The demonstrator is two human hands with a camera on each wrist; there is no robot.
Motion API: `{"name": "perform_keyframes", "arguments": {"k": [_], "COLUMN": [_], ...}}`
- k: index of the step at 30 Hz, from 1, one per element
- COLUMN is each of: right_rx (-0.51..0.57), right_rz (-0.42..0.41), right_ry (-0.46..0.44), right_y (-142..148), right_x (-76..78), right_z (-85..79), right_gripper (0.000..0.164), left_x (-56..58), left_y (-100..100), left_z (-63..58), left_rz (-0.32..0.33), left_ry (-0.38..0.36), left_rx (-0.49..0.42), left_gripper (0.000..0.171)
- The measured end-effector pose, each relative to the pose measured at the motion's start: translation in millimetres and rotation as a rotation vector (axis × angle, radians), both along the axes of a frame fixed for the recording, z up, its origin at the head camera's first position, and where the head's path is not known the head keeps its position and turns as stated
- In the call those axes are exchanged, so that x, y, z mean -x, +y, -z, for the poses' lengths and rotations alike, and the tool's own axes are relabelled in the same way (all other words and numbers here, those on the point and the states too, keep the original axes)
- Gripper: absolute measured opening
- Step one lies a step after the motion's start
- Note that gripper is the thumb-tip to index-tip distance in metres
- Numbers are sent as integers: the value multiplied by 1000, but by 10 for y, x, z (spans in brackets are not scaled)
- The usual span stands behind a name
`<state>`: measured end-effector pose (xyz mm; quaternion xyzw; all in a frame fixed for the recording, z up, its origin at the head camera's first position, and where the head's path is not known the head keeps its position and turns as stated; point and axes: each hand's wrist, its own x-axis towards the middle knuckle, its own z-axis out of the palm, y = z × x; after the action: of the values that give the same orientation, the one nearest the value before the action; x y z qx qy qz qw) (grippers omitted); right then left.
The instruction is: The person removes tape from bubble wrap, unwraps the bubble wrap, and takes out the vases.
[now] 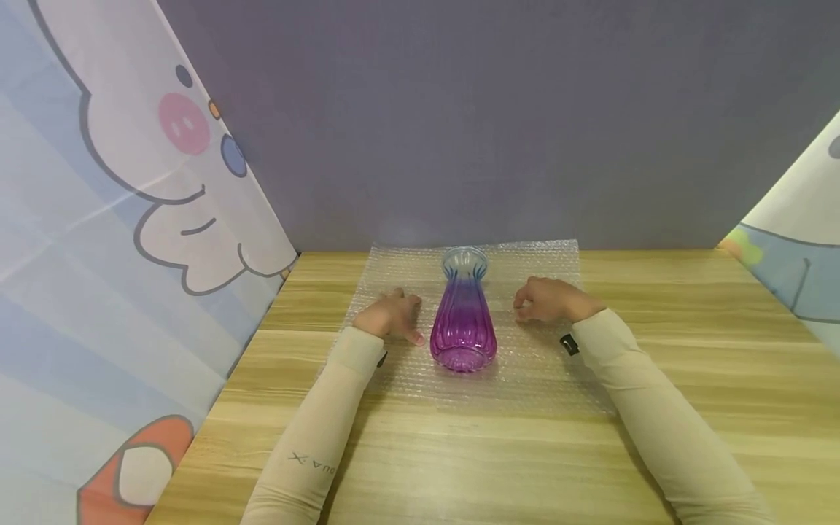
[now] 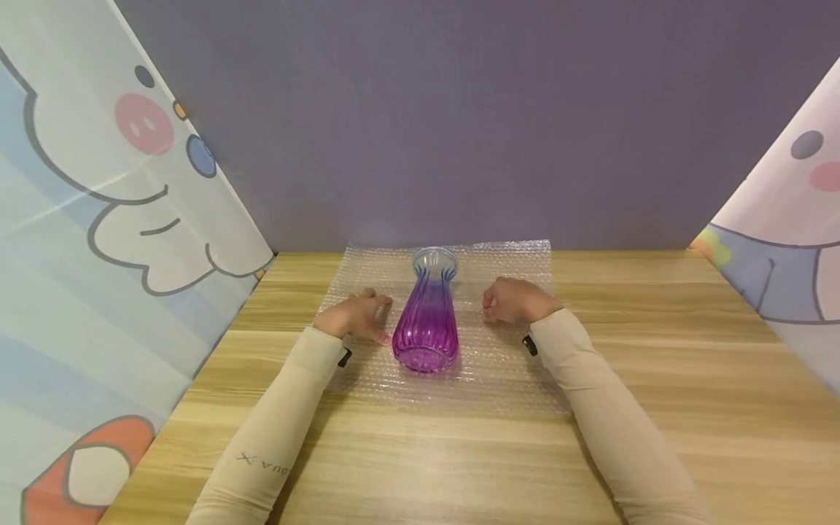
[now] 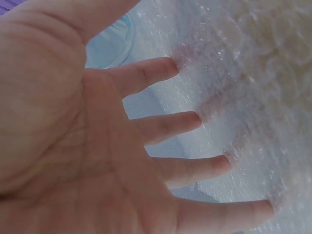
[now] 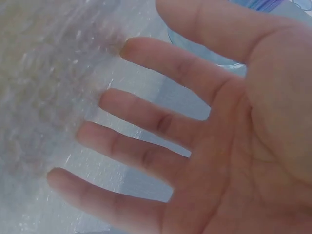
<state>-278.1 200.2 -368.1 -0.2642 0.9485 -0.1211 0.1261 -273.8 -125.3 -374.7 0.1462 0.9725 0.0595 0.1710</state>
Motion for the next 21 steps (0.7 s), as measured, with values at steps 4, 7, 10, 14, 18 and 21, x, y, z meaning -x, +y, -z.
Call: {"name": "perform_keyframes", "arguments": {"k": [4, 7, 10, 14, 18, 21], "right_rx": [-26, -49, -51, 40, 207, 371], "right_rz": [13, 29, 40, 59, 143, 208], "right_ry": [-5, -13, 11, 84, 99, -31], "right_y": [-16, -42, -80, -170, -294, -377], "right_x": [-8, -23, -46, -69, -83, -102], "right_z": [-7, -4, 6, 25, 18, 1], "right_gripper": [29, 29, 30, 30, 36, 46], "left_x": [-5, -4, -6, -1, -2, -7], "left_y": [-10, -17, -19, -10, 7, 11], "left_z": [-4, 2, 15, 24, 9, -5], "left_rz": [2, 2, 10, 22, 18, 13], "left_ry": [5, 0, -3, -4, -12, -12], "left_rx": [3, -1, -3, 8, 12, 9], "left_gripper": [102, 102, 101, 100, 100, 99]}}
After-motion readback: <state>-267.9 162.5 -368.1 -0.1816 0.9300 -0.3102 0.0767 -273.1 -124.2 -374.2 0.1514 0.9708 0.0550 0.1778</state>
